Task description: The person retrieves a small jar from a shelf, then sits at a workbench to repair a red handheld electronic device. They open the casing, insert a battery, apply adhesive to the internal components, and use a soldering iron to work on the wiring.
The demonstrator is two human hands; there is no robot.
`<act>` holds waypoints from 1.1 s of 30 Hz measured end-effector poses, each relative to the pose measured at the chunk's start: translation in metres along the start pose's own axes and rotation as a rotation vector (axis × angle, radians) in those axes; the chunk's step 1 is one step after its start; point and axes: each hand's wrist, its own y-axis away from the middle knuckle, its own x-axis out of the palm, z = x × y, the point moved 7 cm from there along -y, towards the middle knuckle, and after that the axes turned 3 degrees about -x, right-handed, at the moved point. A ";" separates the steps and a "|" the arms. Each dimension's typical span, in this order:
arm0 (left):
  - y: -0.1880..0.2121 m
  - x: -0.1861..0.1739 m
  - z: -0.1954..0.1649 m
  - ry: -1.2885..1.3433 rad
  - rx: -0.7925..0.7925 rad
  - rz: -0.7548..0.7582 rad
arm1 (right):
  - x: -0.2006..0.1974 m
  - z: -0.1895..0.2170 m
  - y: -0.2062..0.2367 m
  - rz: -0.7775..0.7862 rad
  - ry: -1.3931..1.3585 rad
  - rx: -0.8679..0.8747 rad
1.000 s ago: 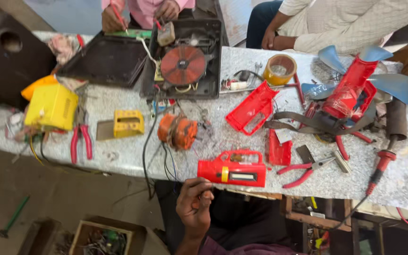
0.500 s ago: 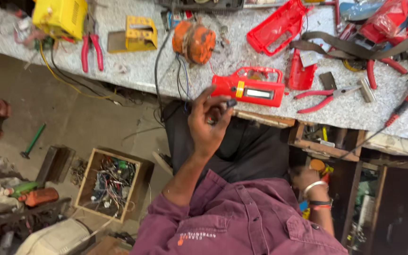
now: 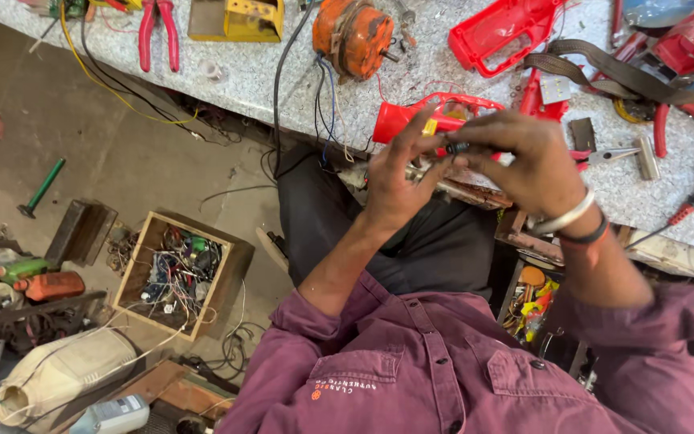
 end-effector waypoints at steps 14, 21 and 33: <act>-0.036 -0.047 0.047 -0.335 -0.018 0.259 | 0.039 -0.091 -0.068 0.229 0.096 -0.216; -0.030 -0.031 0.075 -0.323 -0.050 0.337 | 0.042 -0.091 -0.068 0.239 0.216 -0.253; -0.047 -0.030 0.065 -0.281 -0.081 0.445 | 0.041 -0.125 -0.071 0.369 0.020 0.248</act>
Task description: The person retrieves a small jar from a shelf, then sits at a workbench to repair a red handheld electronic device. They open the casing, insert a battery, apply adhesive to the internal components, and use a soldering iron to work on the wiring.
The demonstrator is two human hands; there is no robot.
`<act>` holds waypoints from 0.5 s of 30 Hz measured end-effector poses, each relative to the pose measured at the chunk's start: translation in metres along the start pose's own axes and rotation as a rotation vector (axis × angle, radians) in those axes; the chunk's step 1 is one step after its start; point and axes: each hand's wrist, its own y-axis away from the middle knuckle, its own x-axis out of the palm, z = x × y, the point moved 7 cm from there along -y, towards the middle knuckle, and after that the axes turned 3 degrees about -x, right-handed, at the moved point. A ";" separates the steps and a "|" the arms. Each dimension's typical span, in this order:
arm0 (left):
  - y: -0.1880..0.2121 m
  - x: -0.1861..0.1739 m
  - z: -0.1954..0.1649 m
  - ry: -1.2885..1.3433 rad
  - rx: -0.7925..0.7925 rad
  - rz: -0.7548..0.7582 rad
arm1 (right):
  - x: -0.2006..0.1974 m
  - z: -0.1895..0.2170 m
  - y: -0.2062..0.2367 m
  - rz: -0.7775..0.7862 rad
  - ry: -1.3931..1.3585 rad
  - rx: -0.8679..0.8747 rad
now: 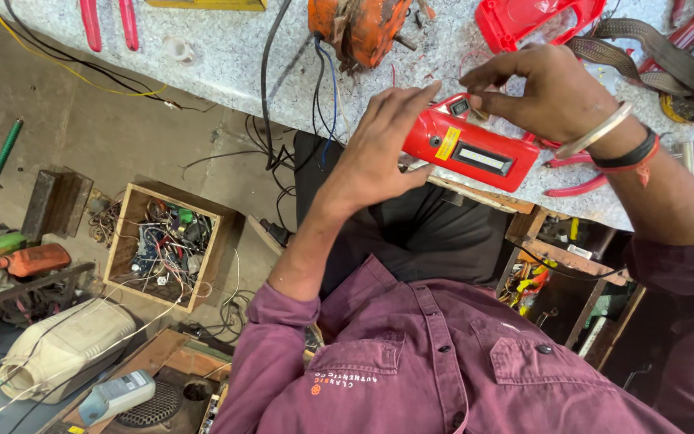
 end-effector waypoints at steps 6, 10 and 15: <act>-0.025 0.009 0.029 0.124 -0.324 0.055 | 0.008 -0.007 -0.006 0.110 -0.068 -0.031; -0.043 0.018 0.039 0.178 -0.390 0.056 | 0.005 -0.001 -0.009 0.097 -0.072 -0.094; -0.048 0.029 0.046 0.220 -0.440 0.058 | 0.003 0.006 -0.004 0.049 -0.068 -0.097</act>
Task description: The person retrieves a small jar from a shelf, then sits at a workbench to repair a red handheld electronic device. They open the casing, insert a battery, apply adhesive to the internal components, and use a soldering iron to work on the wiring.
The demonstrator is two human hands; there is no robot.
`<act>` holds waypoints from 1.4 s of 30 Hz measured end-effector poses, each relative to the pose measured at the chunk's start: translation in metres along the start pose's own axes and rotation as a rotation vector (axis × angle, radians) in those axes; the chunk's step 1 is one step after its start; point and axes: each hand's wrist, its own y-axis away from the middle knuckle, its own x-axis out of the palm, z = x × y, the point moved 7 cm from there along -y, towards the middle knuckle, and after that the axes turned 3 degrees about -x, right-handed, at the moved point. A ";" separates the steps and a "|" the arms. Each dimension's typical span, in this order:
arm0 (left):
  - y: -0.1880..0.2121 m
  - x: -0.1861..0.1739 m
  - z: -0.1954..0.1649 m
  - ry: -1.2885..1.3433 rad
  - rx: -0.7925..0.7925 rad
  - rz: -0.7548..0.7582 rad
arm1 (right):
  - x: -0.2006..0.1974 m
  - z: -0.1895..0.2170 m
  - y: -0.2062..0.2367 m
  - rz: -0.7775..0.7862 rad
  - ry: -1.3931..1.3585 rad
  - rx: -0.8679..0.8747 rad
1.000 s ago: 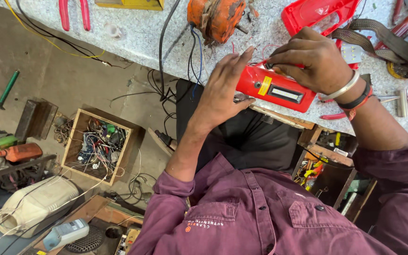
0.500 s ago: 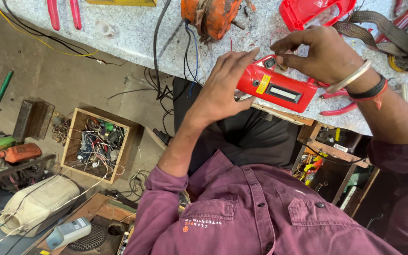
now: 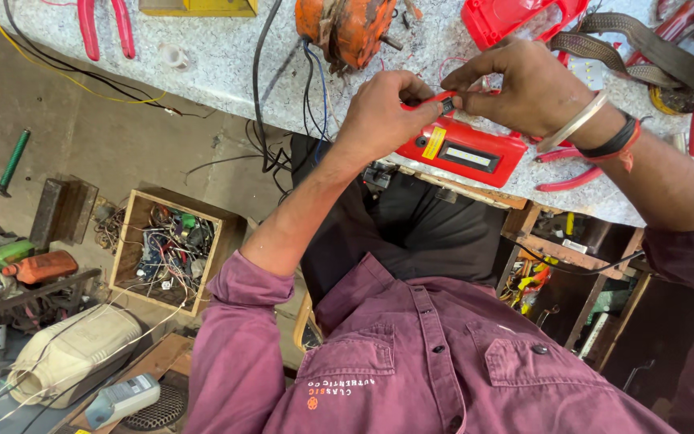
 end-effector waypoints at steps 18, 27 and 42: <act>0.002 0.010 0.010 0.144 -0.063 -0.053 | -0.003 0.021 0.006 -0.206 0.165 -0.112; -0.001 0.014 0.015 0.077 -0.090 -0.059 | -0.001 0.007 0.010 -0.194 0.152 -0.085; 0.058 -0.021 0.016 0.161 0.013 -0.107 | 0.005 0.016 0.116 -0.554 0.169 0.209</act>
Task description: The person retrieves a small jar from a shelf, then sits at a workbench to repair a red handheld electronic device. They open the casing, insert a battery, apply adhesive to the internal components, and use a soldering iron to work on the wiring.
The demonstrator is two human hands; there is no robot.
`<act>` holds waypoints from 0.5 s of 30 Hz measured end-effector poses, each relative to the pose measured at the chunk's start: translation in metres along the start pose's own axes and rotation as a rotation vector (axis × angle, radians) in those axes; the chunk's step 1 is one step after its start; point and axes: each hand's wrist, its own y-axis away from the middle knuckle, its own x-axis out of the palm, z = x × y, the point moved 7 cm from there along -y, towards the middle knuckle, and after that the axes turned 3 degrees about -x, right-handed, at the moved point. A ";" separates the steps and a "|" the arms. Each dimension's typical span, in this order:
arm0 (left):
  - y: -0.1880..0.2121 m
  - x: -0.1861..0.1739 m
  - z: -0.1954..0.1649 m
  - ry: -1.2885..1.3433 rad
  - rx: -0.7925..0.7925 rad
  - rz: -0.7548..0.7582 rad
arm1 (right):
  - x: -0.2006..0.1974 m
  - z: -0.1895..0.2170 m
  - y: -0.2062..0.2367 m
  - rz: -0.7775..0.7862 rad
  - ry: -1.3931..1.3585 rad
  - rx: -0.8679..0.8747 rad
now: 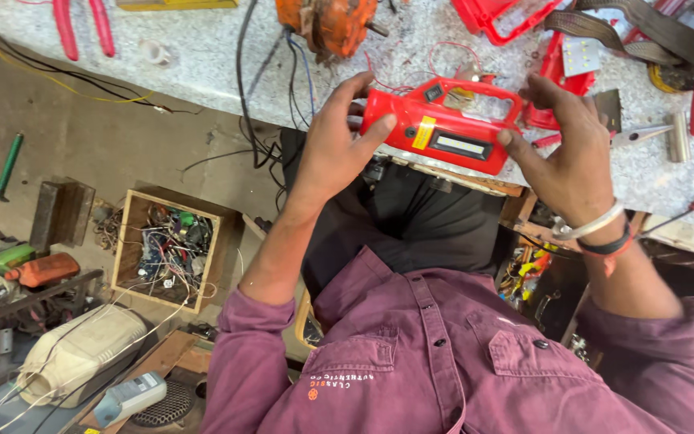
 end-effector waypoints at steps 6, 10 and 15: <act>0.015 0.001 -0.015 -0.101 0.094 -0.007 | 0.015 -0.045 0.018 0.016 -0.223 0.144; 0.026 -0.007 -0.028 -0.201 0.134 -0.064 | 0.015 -0.046 0.027 0.021 -0.374 0.131; 0.043 -0.007 -0.027 -0.146 0.131 -0.092 | 0.006 -0.017 0.049 -0.027 -0.077 -0.106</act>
